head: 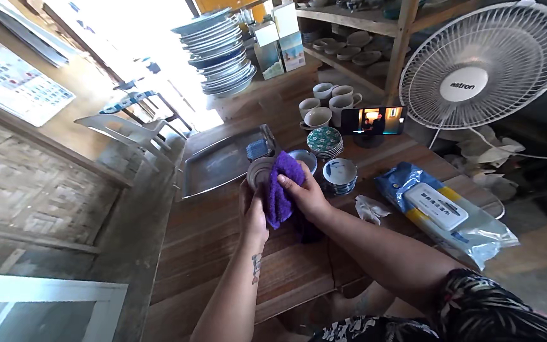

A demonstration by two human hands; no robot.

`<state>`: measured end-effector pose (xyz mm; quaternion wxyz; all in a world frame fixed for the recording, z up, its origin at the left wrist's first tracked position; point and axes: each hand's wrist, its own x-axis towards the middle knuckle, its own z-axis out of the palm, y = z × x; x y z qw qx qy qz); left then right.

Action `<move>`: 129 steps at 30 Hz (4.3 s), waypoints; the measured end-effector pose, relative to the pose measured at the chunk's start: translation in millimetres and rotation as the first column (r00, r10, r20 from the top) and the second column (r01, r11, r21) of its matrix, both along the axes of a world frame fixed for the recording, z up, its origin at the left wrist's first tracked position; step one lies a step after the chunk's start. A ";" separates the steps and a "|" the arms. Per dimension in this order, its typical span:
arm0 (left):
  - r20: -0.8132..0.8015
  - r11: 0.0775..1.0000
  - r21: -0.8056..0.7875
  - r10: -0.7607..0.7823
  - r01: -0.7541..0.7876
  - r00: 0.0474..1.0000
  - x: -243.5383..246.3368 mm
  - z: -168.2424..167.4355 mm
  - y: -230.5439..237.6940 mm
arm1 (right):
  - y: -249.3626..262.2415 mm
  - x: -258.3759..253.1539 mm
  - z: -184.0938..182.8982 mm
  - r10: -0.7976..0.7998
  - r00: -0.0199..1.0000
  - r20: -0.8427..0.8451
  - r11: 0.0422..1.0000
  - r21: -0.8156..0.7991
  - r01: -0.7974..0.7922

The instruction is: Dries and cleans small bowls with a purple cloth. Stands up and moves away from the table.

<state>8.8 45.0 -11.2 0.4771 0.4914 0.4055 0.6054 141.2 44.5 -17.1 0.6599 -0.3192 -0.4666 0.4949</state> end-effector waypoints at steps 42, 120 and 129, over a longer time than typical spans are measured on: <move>0.054 0.995 -0.023 0.094 -0.092 0.994 0.0 5.7 1.8 | -0.6 -4.6 -2.6 0.107 0.993 0.048 0.991 -0.090 -0.102; -0.082 0.998 -0.036 -0.052 0.049 0.995 6.6 -1.5 -3.6 | -0.1 2.2 5.4 -0.071 0.992 -0.104 0.991 -0.123 0.058; 0.098 0.983 -0.099 0.164 -0.154 0.982 0.9 4.6 2.5 | -2.0 -3.1 2.3 0.155 0.987 0.030 0.966 -0.215 -0.145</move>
